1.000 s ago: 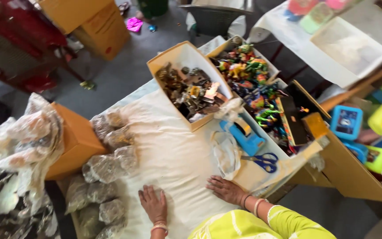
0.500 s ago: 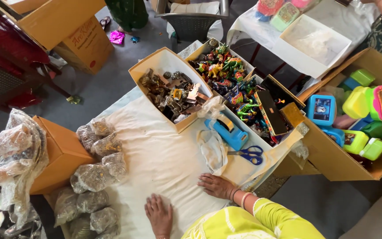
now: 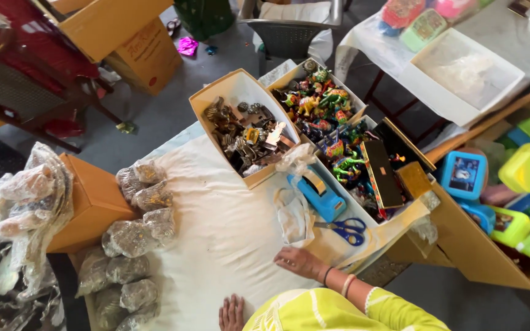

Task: The person wraps a small decorative item in bubble wrap, secures it with tape, and places it on a table with other wrapped items. They then cut a piece of bubble wrap and wrap another small figurine, securing it with tape.

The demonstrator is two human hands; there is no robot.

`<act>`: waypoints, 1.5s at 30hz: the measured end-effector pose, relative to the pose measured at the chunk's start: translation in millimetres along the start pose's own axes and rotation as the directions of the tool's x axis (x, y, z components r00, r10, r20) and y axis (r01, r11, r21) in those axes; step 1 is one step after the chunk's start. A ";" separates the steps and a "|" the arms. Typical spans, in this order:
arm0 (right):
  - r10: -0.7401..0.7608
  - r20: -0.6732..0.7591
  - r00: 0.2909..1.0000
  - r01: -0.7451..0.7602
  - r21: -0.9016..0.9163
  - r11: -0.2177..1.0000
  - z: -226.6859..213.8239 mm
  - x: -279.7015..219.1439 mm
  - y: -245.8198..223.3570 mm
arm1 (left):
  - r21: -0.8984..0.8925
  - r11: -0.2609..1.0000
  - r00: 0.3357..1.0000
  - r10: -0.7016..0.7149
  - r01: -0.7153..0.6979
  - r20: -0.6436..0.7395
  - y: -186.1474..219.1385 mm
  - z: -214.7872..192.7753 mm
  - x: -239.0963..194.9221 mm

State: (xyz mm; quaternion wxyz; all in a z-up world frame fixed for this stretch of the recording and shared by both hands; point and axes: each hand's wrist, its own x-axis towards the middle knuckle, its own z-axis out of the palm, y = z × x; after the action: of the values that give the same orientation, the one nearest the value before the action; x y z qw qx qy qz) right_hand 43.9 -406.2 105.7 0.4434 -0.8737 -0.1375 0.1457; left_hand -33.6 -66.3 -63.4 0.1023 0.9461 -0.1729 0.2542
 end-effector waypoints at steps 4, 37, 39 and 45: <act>-0.192 -0.343 0.919 0.193 -0.033 0.981 -62.3 22.0 16.8 | 0.019 0.999 0.998 -0.043 0.042 0.052 -4.5 -0.4 1.1; -0.041 -0.486 0.873 0.237 0.351 0.906 -124.8 87.4 -86.7 | -0.831 -0.188 0.803 -0.218 0.523 0.555 116.6 -143.6 334.3; 0.174 -0.364 0.915 0.073 0.573 0.816 -117.4 89.9 -68.8 | -0.771 -0.405 0.701 -0.342 0.491 0.626 106.5 -138.8 331.6; 0.187 -0.259 0.948 0.137 0.858 0.494 -108.9 88.5 -40.8 | -0.725 -0.526 0.569 -0.460 0.444 0.682 90.6 -115.2 306.8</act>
State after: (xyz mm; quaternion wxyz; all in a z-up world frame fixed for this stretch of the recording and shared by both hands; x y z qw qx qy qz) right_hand 161.7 -430.3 188.7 0.8356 -0.5447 0.0409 0.0584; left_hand 129.5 -201.5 202.5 0.8688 0.4636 0.1674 -0.0465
